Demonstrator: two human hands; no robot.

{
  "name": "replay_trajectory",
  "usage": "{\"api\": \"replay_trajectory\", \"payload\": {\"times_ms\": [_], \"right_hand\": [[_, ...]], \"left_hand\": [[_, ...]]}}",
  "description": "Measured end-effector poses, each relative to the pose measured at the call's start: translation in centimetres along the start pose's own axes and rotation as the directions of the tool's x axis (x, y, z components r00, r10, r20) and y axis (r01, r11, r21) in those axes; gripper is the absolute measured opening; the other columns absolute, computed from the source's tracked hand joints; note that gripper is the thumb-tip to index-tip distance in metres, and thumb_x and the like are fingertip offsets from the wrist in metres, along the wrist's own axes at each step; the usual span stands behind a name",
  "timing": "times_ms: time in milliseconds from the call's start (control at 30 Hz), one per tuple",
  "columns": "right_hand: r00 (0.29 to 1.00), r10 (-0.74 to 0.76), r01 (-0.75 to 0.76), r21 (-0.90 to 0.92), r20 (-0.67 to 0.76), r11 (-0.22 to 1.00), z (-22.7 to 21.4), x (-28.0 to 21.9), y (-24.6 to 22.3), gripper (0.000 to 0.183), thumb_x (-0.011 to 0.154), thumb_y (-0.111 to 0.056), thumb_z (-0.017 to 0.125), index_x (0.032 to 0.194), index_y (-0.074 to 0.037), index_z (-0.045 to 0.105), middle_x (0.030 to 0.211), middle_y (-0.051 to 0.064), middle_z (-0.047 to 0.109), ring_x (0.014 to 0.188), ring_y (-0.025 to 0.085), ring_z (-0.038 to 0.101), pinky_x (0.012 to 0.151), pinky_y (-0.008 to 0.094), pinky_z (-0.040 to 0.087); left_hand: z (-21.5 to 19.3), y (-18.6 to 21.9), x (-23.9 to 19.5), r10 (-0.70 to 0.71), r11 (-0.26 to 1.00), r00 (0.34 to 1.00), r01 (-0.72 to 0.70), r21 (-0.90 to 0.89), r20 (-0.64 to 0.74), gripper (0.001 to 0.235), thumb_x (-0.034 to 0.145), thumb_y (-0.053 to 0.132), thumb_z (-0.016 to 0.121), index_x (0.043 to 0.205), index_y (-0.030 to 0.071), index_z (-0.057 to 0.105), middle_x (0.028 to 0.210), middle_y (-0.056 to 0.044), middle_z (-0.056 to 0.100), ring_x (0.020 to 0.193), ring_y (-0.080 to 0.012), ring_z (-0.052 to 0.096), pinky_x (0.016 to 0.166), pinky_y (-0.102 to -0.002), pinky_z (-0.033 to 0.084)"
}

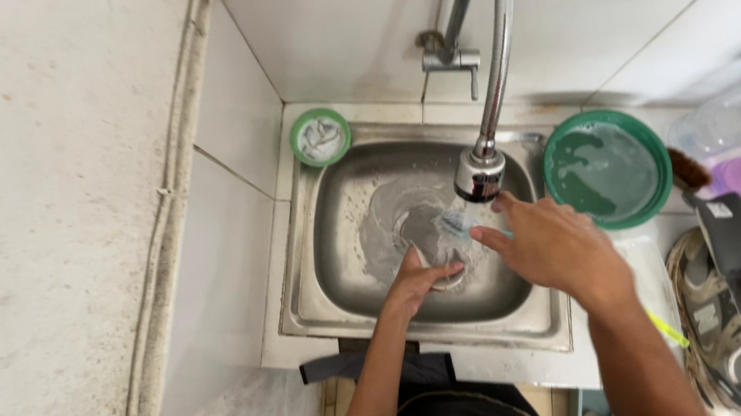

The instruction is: The person scrubs a gray shoe in a stainless steel sink using a toothbrush and water. They scrub the sole and upper parts of the shoe, rinse it under the tap, and then rinse the toothbrush.

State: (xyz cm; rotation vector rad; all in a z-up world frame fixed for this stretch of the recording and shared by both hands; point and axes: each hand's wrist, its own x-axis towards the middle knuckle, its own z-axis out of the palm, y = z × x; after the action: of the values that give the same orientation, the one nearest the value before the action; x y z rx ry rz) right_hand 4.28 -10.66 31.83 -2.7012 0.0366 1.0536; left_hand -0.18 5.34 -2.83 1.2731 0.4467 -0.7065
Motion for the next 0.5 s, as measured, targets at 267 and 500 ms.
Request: {"api": "replay_trajectory", "payload": {"times_ms": [267, 500], "right_hand": [[0.984, -0.124, 0.112, -0.094, -0.129, 0.989, 3.5, 5.4, 0.1, 0.07, 0.108, -0.061, 0.059, 0.1, 0.006, 0.08, 0.107, 0.031, 0.081, 0.109, 0.053, 0.077, 0.095, 0.063, 0.059], [0.975, -0.21, 0.216, 0.066, -0.077, 0.974, 9.5, 8.9, 3.8, 0.034, 0.114, -0.042, 0.052, 0.128, -0.017, 0.068, 0.122, 0.015, 0.08, 0.114, 0.04, 0.076, 0.095, 0.058, 0.056]], "left_hand": [[-2.0, 1.4, -0.4, -0.108, 0.991, 0.98, 0.119, 0.055, -0.167, 0.106, 0.093, 0.047, 0.092, 0.172, 0.02, 0.025, 0.173, -0.001, 0.04, 0.144, -0.0257, 0.056, 0.088, -0.037, 0.058], [-2.4, -1.1, 0.0, -0.194, 0.98, 0.96, 0.183, -0.073, -0.204, 0.07, 0.098, 0.024, 0.082, 0.163, 0.014, 0.058, 0.153, -0.007, 0.076, 0.139, -0.0275, 0.072, 0.113, -0.039, 0.054]]}}
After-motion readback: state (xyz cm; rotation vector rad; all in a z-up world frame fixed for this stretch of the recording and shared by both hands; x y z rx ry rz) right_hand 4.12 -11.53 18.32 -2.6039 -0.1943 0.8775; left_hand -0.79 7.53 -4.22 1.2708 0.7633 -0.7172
